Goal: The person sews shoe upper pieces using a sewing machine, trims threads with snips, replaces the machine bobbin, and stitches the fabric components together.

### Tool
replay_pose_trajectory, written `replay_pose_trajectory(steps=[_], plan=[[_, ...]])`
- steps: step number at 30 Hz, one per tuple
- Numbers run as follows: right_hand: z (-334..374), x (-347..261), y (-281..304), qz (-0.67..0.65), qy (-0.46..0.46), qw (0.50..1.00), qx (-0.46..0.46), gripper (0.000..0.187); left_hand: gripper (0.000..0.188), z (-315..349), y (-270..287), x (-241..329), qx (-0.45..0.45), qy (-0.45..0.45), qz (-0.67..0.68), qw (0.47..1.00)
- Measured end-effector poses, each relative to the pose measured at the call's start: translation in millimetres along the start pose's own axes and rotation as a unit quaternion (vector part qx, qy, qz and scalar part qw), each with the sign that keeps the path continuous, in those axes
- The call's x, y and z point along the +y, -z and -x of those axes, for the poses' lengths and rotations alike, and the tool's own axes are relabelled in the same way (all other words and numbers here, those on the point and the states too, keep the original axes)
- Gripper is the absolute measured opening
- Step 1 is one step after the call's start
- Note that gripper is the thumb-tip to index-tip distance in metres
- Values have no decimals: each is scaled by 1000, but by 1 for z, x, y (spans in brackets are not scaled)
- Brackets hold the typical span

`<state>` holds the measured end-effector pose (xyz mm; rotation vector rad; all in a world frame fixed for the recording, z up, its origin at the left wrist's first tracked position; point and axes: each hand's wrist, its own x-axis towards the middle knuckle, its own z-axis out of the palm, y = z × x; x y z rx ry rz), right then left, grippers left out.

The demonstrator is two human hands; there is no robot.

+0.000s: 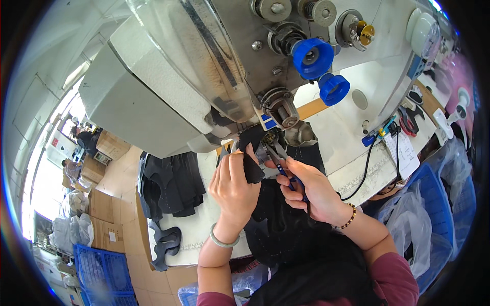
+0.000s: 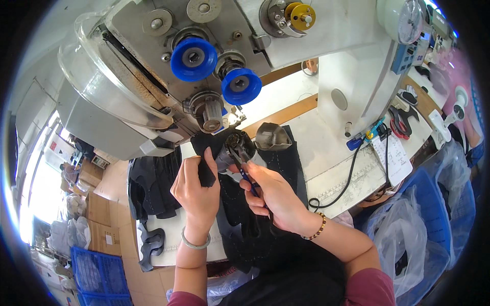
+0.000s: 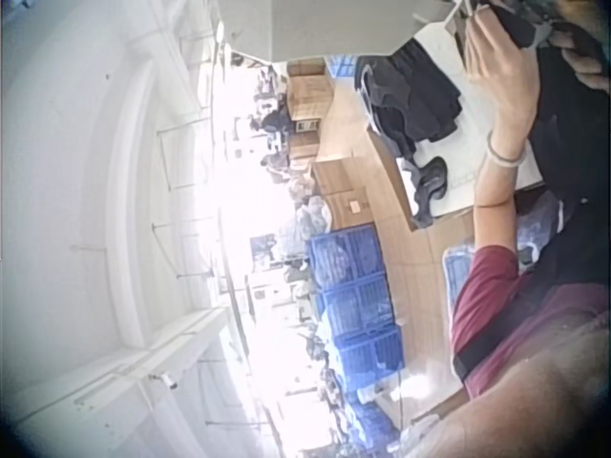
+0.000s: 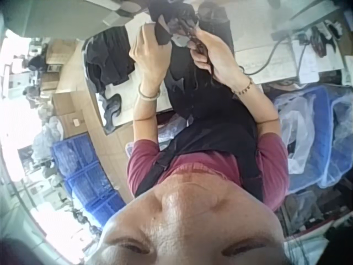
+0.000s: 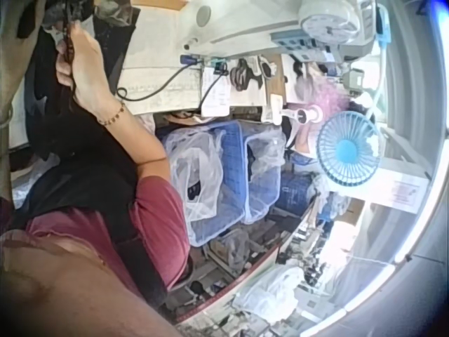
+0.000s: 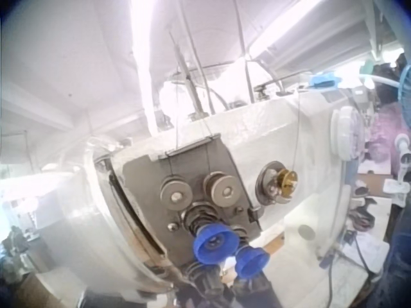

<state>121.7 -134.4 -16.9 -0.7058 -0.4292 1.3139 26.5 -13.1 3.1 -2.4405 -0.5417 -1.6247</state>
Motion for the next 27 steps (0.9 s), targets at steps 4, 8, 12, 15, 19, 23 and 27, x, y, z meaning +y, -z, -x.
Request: replay_pose_trajectory(steps=[4,8,12,15,19,23,27], plan=[[-3,1,-2,-1,4,1000,12,39,18,1,0,-2,-9,-16,-16,1000],[-3,4,0,35,25,999,25,39,19,0,1,0,-17,-14,-18,1000],[-3,1,0,14,7,1000,27,38,19,0,2,0,-16,-14,-9,1000],[-2,-4,0,-21,-16,1000,11,38,19,0,2,0,-20,-15,-8,1000],[-3,-7,-2,-29,-20,999,7,38,19,-1,3,0,-20,-18,-14,1000],[-9,4,-4,-23,26,999,32,36,19,-1,-1,1,-4,-4,7,1000],[-12,11,-3,-13,50,998,37,36,19,-1,1,1,-1,-6,12,1000]])
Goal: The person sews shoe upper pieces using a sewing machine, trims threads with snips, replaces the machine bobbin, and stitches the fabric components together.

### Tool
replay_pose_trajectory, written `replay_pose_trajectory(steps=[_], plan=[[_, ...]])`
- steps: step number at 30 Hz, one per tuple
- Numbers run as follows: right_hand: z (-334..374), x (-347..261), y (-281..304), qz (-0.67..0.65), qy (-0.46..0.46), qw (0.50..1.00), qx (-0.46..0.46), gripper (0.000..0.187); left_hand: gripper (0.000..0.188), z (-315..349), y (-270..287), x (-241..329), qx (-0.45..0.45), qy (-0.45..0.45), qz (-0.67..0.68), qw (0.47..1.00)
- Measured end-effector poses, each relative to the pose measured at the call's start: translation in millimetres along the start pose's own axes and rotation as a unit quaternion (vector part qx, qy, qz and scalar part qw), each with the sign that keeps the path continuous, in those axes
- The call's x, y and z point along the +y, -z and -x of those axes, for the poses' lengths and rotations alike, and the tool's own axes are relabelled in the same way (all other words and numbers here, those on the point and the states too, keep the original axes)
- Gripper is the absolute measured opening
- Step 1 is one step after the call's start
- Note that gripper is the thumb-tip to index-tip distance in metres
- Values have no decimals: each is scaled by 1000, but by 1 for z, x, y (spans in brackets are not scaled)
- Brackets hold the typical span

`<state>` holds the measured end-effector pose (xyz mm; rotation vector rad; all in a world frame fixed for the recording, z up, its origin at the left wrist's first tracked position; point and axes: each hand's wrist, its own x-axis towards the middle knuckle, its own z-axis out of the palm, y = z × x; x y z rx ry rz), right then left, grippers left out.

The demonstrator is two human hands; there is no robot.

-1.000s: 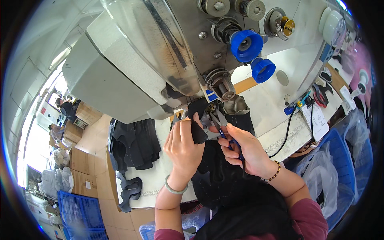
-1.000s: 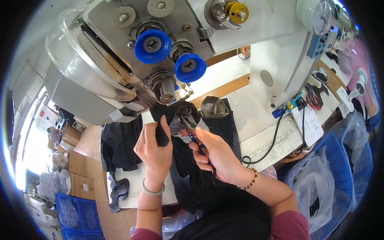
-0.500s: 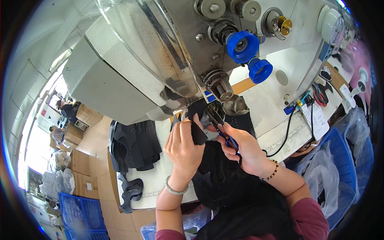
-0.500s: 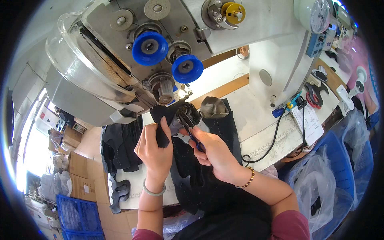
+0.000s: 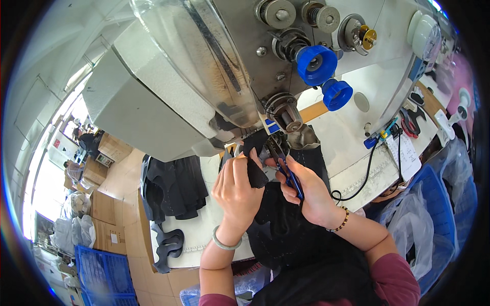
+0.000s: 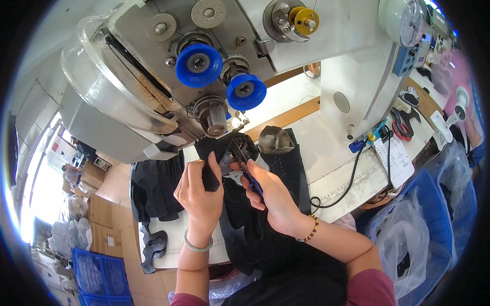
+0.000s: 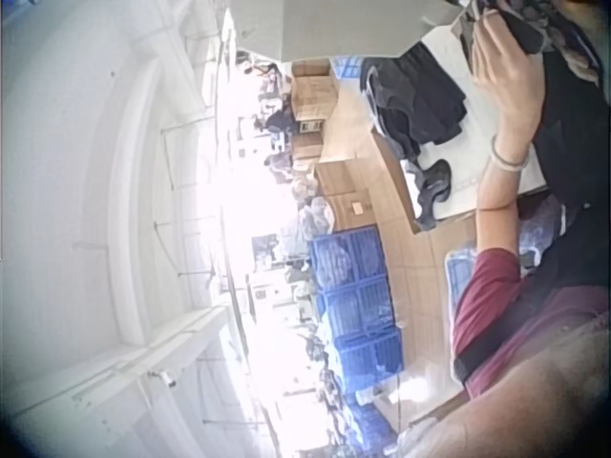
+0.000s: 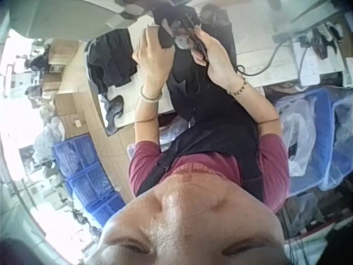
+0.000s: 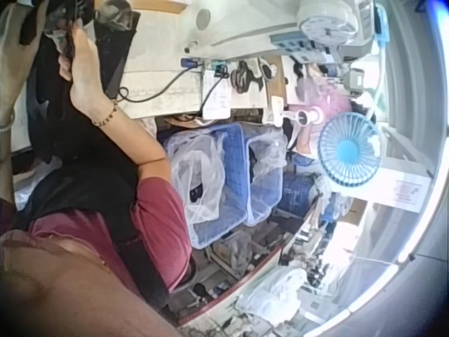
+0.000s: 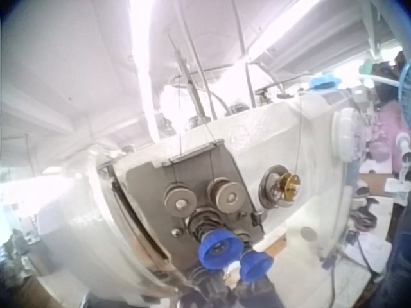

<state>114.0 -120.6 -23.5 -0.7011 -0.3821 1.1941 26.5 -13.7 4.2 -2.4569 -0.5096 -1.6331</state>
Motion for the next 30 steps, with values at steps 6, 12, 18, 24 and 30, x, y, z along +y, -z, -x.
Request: replay_pose_trajectory(steps=[6,12,18,24,30], plan=[[0,2,-1,33,14,999,-1,35,19,0,1,-1,0,-4,2,1000],[1,6,0,103,42,994,17,34,19,2,2,-2,-17,-7,-8,1000],[14,31,34,8,33,996,82,27,19,0,-1,-2,3,-10,-5,1000],[-14,-5,53,69,145,973,166,34,18,3,-2,1,12,-17,-28,999],[-12,-16,33,229,213,945,99,42,18,19,2,11,-21,-61,-70,995]])
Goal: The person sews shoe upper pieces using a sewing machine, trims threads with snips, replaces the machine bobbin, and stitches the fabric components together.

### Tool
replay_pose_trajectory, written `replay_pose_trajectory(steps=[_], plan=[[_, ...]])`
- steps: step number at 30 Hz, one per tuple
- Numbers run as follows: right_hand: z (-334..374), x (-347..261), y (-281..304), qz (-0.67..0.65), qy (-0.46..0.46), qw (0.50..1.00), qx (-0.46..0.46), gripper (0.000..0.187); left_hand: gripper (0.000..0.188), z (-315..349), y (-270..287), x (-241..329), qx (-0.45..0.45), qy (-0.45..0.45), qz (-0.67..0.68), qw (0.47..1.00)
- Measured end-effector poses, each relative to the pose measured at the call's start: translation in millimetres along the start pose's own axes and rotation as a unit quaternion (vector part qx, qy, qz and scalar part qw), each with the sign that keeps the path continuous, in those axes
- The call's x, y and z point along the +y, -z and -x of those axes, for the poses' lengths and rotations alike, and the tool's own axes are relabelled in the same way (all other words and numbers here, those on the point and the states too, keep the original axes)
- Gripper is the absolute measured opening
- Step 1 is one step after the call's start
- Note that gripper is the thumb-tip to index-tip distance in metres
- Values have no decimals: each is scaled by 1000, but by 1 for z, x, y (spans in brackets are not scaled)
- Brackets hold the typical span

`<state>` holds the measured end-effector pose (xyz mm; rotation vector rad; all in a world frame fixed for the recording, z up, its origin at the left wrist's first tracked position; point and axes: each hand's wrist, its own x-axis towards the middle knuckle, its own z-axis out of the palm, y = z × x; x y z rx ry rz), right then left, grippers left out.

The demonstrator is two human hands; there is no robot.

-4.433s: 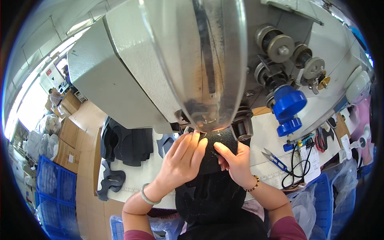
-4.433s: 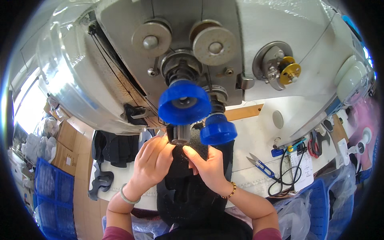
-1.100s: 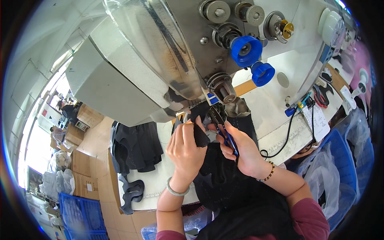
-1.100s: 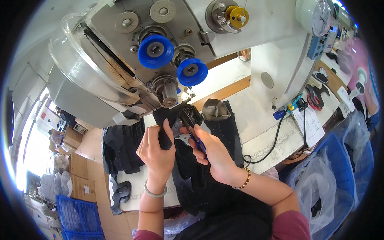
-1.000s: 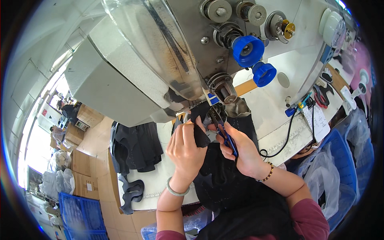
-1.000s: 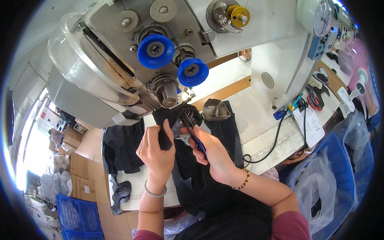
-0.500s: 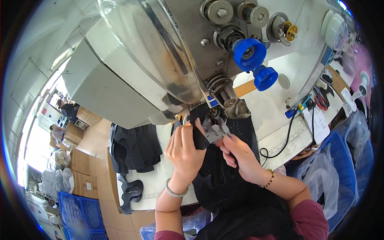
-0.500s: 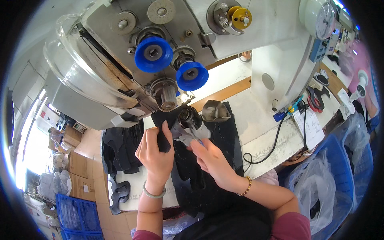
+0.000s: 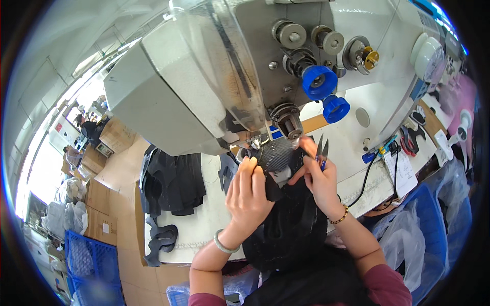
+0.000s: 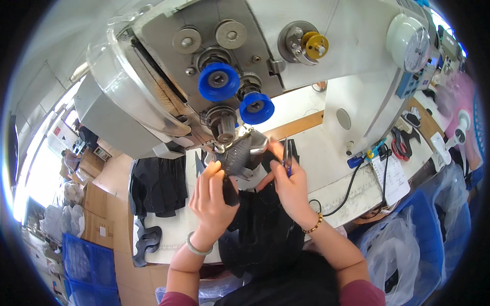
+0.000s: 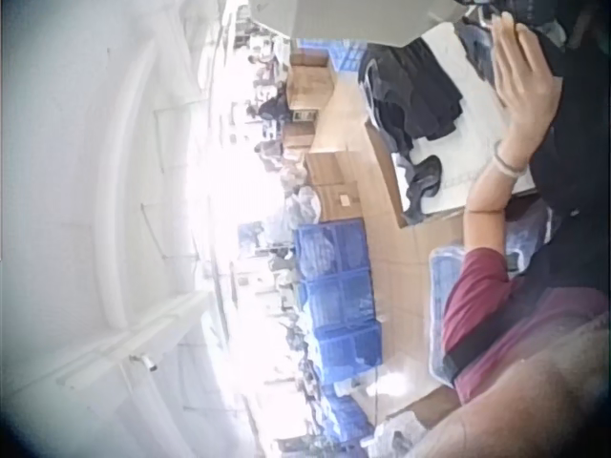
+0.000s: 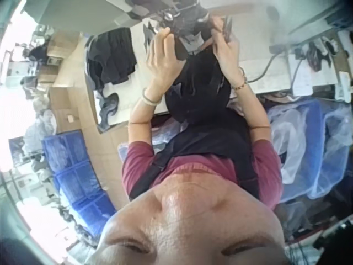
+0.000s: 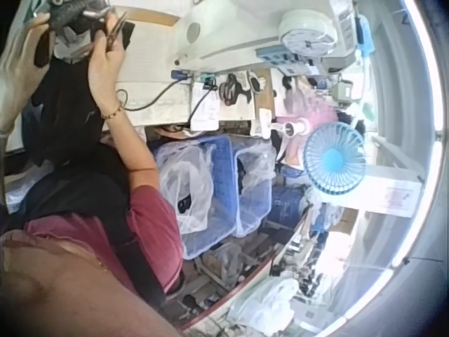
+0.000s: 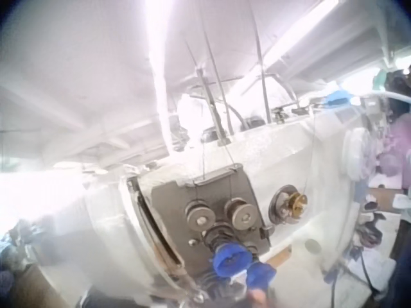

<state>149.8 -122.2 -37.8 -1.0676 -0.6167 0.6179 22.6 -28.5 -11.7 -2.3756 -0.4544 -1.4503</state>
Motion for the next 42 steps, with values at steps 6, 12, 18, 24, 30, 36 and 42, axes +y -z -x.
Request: replay_pose_trajectory(steps=[6,12,18,24,30,36,42], plan=[[2,16,6,-7,-27,998,-54,41,35,17,7,-1,-78,-12,64,995],[-14,-8,30,56,-98,982,-154,21,29,12,5,-56,-52,-35,155,986],[12,14,-2,145,280,941,-125,20,30,32,-68,-132,-18,314,397,862],[19,12,-21,271,286,892,-221,34,24,-12,-50,-103,-269,327,386,819],[20,7,-21,332,310,876,-160,36,32,3,4,-90,-250,375,612,650],[13,6,-36,340,341,869,-113,39,44,-30,-5,-75,-359,128,341,859],[21,2,-43,264,270,916,-133,32,60,-29,-11,-89,-362,141,336,858]])
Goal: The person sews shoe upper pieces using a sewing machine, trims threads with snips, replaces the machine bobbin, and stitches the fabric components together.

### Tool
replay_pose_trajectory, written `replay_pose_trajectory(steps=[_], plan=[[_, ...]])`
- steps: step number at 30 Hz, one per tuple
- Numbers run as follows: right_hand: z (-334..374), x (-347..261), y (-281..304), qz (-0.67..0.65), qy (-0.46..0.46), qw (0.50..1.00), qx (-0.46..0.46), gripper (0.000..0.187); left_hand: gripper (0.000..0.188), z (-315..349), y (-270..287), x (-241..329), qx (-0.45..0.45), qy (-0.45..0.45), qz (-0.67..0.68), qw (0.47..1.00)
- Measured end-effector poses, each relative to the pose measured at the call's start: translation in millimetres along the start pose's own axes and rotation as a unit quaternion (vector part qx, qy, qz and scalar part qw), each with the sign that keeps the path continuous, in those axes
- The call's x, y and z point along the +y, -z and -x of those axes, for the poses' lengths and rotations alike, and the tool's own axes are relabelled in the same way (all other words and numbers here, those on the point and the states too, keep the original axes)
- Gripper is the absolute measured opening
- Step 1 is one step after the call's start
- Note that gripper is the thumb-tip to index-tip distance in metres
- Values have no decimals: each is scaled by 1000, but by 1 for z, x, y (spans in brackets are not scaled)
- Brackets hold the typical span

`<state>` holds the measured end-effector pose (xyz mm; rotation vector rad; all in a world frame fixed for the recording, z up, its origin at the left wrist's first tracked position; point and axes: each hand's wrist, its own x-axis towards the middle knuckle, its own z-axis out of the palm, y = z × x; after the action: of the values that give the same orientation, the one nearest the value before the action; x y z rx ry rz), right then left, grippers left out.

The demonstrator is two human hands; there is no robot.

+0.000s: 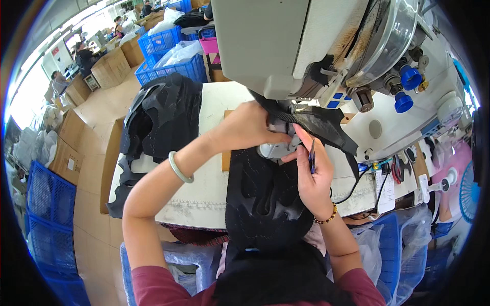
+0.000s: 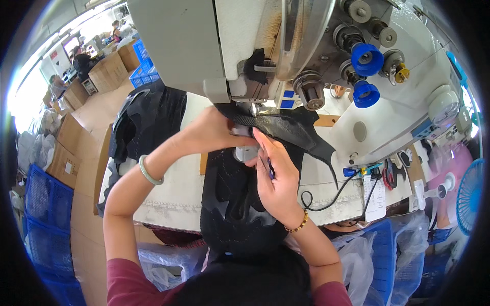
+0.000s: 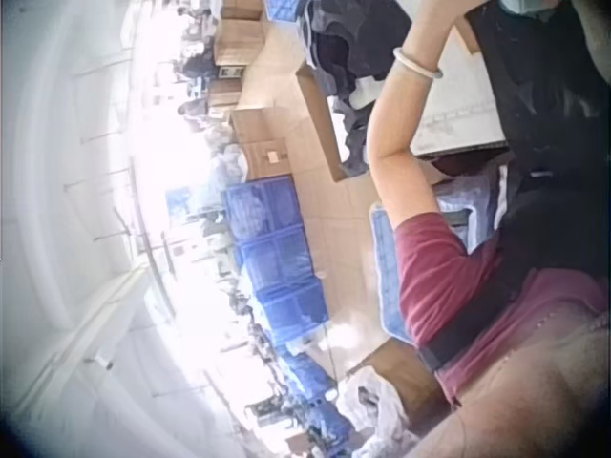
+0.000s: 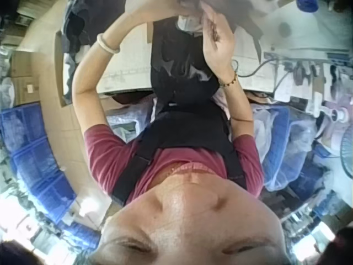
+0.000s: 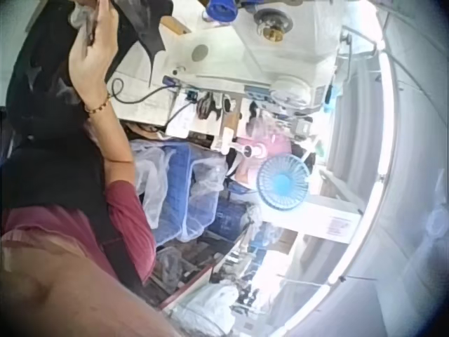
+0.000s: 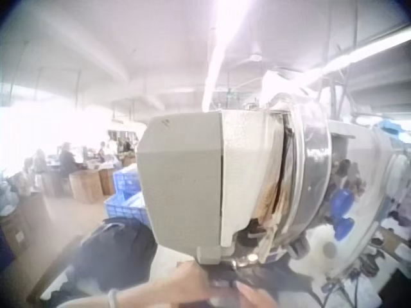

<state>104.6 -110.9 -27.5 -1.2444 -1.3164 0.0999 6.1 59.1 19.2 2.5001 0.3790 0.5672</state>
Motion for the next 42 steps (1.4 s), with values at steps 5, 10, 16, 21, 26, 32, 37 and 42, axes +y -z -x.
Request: replay_pose_trajectory(steps=[5,10,16,21,26,32,37,42], plan=[[-2,8,3,2,28,999,28,34,67,27,34,-20,-7,121,221,968],[-2,0,6,4,-31,999,27,25,54,14,25,-12,187,-30,-63,980],[15,-30,17,172,-74,945,-267,41,17,7,20,-6,262,-87,27,961],[-7,-32,29,-24,-344,899,-269,35,22,5,13,-9,324,-178,-41,928],[-36,-54,19,-83,-431,867,-237,37,23,9,11,-6,317,-147,21,937],[-51,-84,17,55,-476,827,-295,37,24,9,9,-9,317,-171,1,933],[-63,-84,13,78,-479,836,-258,36,22,4,9,-13,331,-206,-16,921],[-73,-80,-4,-45,-513,843,-156,38,21,5,11,-15,342,-221,-31,913]])
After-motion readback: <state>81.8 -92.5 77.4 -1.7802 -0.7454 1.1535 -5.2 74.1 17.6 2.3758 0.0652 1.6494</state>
